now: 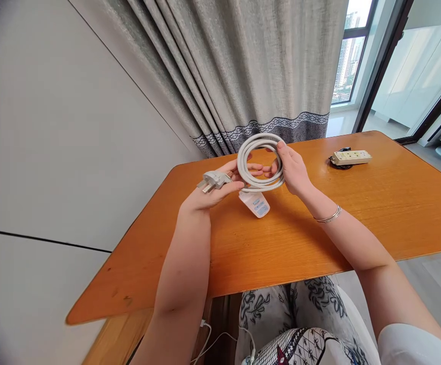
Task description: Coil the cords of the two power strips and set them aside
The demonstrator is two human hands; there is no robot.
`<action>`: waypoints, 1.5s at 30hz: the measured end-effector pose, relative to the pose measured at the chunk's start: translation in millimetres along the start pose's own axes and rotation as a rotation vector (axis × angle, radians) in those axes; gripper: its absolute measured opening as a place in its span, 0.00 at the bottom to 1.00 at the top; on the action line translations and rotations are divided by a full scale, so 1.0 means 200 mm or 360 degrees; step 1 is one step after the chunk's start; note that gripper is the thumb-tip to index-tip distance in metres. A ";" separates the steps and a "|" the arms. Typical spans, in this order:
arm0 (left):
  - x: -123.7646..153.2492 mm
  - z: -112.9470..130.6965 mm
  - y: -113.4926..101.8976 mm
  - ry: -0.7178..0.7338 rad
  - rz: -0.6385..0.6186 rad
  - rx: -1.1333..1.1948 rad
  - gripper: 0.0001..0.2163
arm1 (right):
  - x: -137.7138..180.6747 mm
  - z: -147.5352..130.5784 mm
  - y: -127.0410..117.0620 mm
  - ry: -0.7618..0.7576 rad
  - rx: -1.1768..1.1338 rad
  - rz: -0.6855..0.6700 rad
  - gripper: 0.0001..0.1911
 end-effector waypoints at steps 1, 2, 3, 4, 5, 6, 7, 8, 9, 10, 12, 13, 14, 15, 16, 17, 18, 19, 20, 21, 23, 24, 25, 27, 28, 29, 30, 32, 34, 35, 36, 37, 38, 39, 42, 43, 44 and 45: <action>0.00 0.00 0.00 0.0012 0.0021 -0.0025 0.27 | 0.00 0.00 0.00 -0.0013 -0.0003 0.0033 0.33; 0.00 0.00 0.00 0.0021 0.0051 -0.0065 0.28 | 0.00 0.01 0.01 -0.0024 -0.0005 0.0064 0.33; 0.00 0.00 0.00 0.0027 0.0089 -0.0119 0.28 | 0.01 0.01 0.01 -0.0033 -0.0009 0.0090 0.33; 0.00 0.01 0.00 0.0032 0.0130 -0.0181 0.29 | 0.01 0.01 0.01 -0.0041 -0.0012 0.0109 0.32; 0.00 0.02 0.00 0.0033 0.0169 -0.0235 0.30 | 0.01 0.01 0.02 -0.0048 -0.0014 0.0122 0.32; 0.00 0.03 0.00 0.0023 0.0204 -0.0270 0.30 | 0.01 0.01 0.02 -0.0052 -0.0015 0.0127 0.32; 0.00 0.04 0.00 -0.0001 0.0233 -0.0279 0.29 | 0.02 0.01 0.02 -0.0052 -0.0015 0.0126 0.31; 0.00 0.05 0.00 -0.0033 0.0253 -0.0261 0.28 | 0.02 0.01 0.03 -0.0045 -0.0015 0.0118 0.31; 0.00 0.05 0.00 -0.0071 0.0269 -0.0225 0.27 | 0.02 0.00 0.03 -0.0032 -0.0015 0.0104 0.31; 0.00 0.06 0.00 -0.0110 0.0279 -0.0185 0.26 | 0.03 0.00 0.03 -0.0011 -0.0013 0.0083 0.31; 0.00 0.06 0.00 -0.0142 0.0298 -0.0142 0.25 | 0.03 0.00 0.04 0.0029 -0.0008 0.0036 0.32; 0.00 0.06 -0.01 -0.0130 0.0303 -0.0141 0.24 | 0.03 0.00 0.04 0.0042 -0.0007 0.0013 0.32; 0.00 0.07 -0.01 -0.0106 0.0308 -0.0151 0.24 | 0.03 -0.01 0.04 0.0048 -0.0007 -0.0006 0.32; 0.01 0.07 -0.01 -0.0076 0.0312 -0.0171 0.24 | 0.03 -0.01 0.04 0.0051 -0.0008 -0.0018 0.32; 0.01 0.07 -0.01 -0.0048 0.0315 -0.0202 0.24 | 0.03 -0.01 0.04 0.0056 -0.0009 -0.0023 0.32; 0.01 0.07 0.00 -0.0028 0.0316 -0.0243 0.24 | 0.03 -0.01 0.04 0.0065 -0.0010 -0.0021 0.32; 0.02 0.07 0.00 -0.0017 0.0319 -0.0290 0.25 | 0.04 -0.01 0.04 0.0079 -0.0012 -0.0013 0.32; 0.02 0.07 0.00 -0.0012 0.0334 -0.0336 0.26 | 0.04 -0.02 0.05 0.0092 -0.0016 0.0005 0.32; 0.02 0.07 0.01 -0.0009 0.0361 -0.0376 0.27 | 0.04 -0.02 0.05 0.0103 -0.0021 0.0026 0.32; 0.02 0.07 0.02 -0.0007 0.0389 -0.0402 0.27 | 0.05 -0.02 0.05 0.0109 -0.0027 0.0048 0.31; 0.02 0.08 0.03 -0.0008 0.0429 -0.0391 0.27 | 0.06 -0.02 0.06 0.0107 -0.0035 0.0073 0.31; 0.02 0.08 0.03 -0.0014 0.0440 -0.0359 0.26 | 0.06 -0.02 0.06 0.0102 -0.0036 0.0073 0.31; 0.01 0.09 0.04 -0.0027 0.0451 -0.0317 0.25 | 0.06 -0.02 0.06 0.0096 -0.0035 0.0066 0.31; 0.01 0.10 0.04 -0.0084 0.0491 -0.0225 0.23 | 0.07 -0.03 0.07 0.0094 -0.0028 0.0036 0.34; 0.01 0.11 0.04 -0.0122 0.0522 -0.0187 0.23 | 0.07 -0.03 0.07 0.0104 -0.0021 0.0019 0.35; 0.01 0.11 0.03 -0.0157 0.0553 -0.0156 0.22 | 0.07 -0.03 0.07 0.0119 -0.0010 0.0004 0.37; 0.01 0.12 0.03 -0.0185 0.0576 -0.0126 0.22 | 0.07 -0.03 0.07 0.0137 0.0003 -0.0008 0.38; 0.00 0.11 0.03 -0.0211 0.0607 -0.0050 0.21 | 0.07 -0.03 0.07 0.0158 0.0024 -0.0022 0.39; -0.02 0.08 0.04 -0.0232 0.0617 0.0081 0.22 | 0.06 -0.02 0.06 0.0142 0.0029 -0.0023 0.39; -0.04 0.06 0.04 -0.0249 0.0615 0.0170 0.22 | 0.06 -0.01 0.06 0.0127 0.0029 -0.0022 0.38; -0.05 0.04 0.04 -0.0266 0.0612 0.0269 0.23 | 0.06 -0.01 0.05 0.0111 0.0032 -0.0018 0.37; -0.06 0.02 0.05 -0.0276 0.0609 0.0374 0.23 | 0.05 0.00 0.05 0.0098 0.0039 -0.0011 0.36; -0.08 0.00 0.05 -0.0276 0.0605 0.0478 0.23 | 0.05 0.00 0.05 0.0088 0.0049 0.0000 0.36; -0.09 -0.02 0.06 -0.0266 0.0601 0.0578 0.23 | 0.05 0.01 0.04 0.0083 0.0060 0.0012 0.35; -0.12 -0.05 0.09 -0.0248 0.0572 0.0793 0.19 | 0.04 0.02 0.04 0.0089 0.0083 0.0031 0.35; -0.12 -0.05 0.10 -0.0252 0.0558 0.0821 0.19 | 0.04 0.02 0.04 0.0085 0.0091 0.0032 0.36; -0.12 -0.05 0.11 -0.0256 0.0552 0.0827 0.21 | 0.04 0.03 0.04 0.0072 0.0103 0.0030 0.36; -0.12 -0.04 0.12 -0.0257 0.0557 0.0814 0.23 | 0.04 0.03 0.05 0.0049 0.0122 0.0028 0.36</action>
Point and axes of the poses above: each hand's wrist, its own x-axis away from the middle knuckle, its own y-axis out of the palm, z = x × y, the point moved 1 cm from there along -x, towards the middle knuckle, and after that the axes turned 9 degrees about -y, right-handed, at the moved point
